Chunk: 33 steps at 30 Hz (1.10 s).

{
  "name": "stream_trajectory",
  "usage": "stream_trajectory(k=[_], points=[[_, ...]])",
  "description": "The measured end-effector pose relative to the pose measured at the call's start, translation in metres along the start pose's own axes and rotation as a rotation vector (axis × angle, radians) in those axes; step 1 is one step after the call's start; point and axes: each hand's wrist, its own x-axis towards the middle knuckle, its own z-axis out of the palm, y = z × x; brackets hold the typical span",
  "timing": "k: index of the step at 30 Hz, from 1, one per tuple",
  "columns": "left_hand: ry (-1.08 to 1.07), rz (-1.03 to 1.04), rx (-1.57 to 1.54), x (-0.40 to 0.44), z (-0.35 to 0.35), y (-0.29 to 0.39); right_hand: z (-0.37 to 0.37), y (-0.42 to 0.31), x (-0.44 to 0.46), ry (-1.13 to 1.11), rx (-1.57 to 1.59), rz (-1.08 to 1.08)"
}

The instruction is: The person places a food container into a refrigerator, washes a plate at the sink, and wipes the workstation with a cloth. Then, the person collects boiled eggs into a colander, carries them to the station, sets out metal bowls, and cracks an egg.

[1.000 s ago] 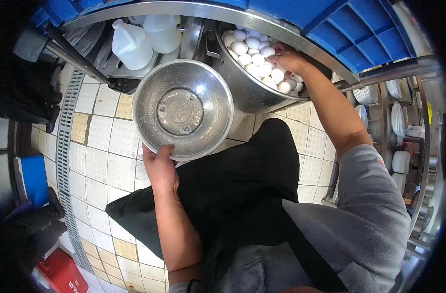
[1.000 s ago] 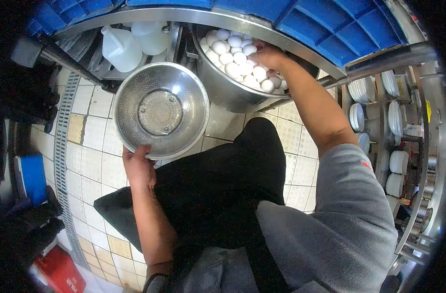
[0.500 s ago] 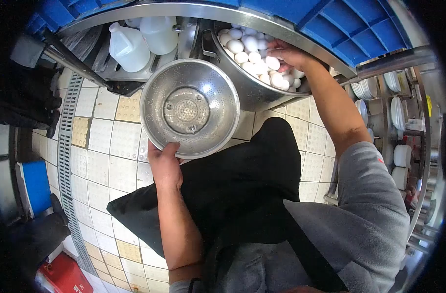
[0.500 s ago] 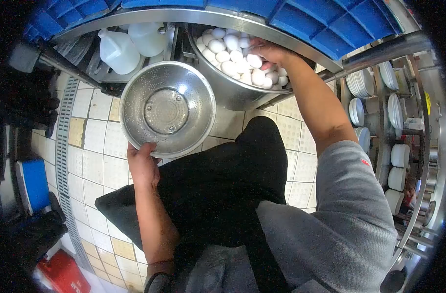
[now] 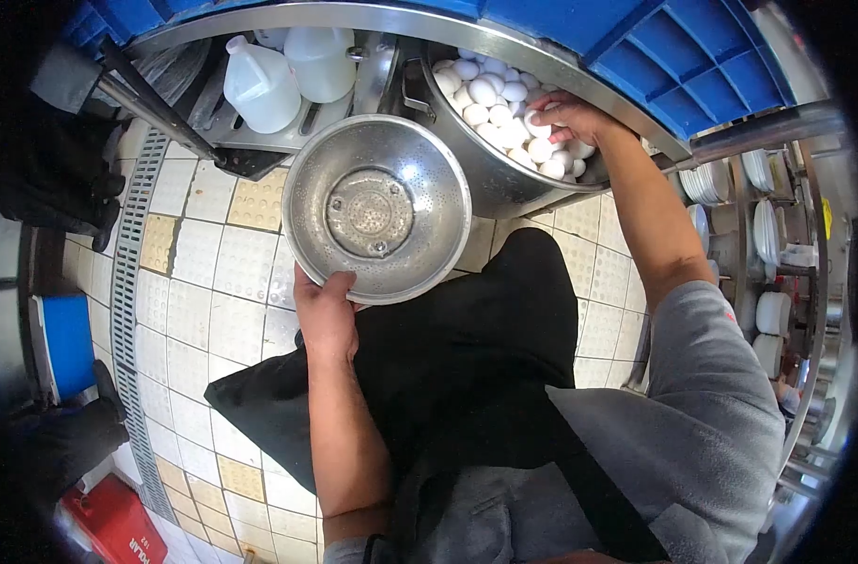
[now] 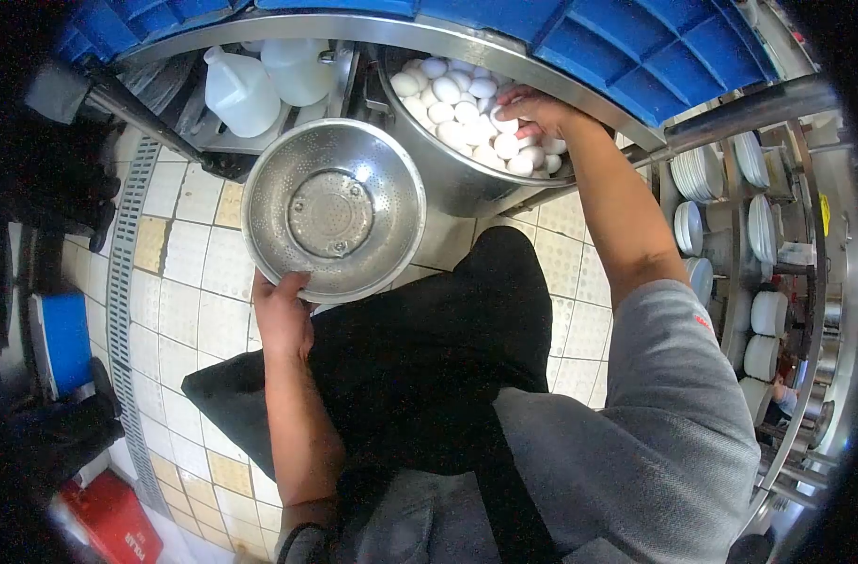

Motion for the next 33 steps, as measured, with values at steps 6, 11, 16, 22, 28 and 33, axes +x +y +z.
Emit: stream_trajectory(k=[6, 11, 16, 22, 28, 33], points=[[-0.034, -0.015, 0.011, 0.001, 0.001, -0.002, -0.001, -0.011, -0.008, -0.106, -0.099, 0.003], [-0.047, -0.049, 0.039, 0.004, -0.003, -0.006, -0.007, 0.001, -0.015, -0.042, 0.164, -0.098], [-0.078, -0.099, -0.039, 0.004, -0.001, -0.001, 0.019, -0.024, -0.064, -0.228, 0.674, -0.207], [-0.098, -0.138, 0.031, 0.003, 0.006, 0.002, 0.124, -0.056, -0.119, -0.425, 0.412, -0.489], [-0.095, -0.132, 0.036, 0.006, 0.002, -0.006, 0.198, -0.056, -0.104, -0.432, -0.147, -0.569], [-0.072, -0.127, 0.029, 0.004, 0.001, -0.005, 0.212, -0.052, -0.102, -0.345, -0.268, -0.586]])
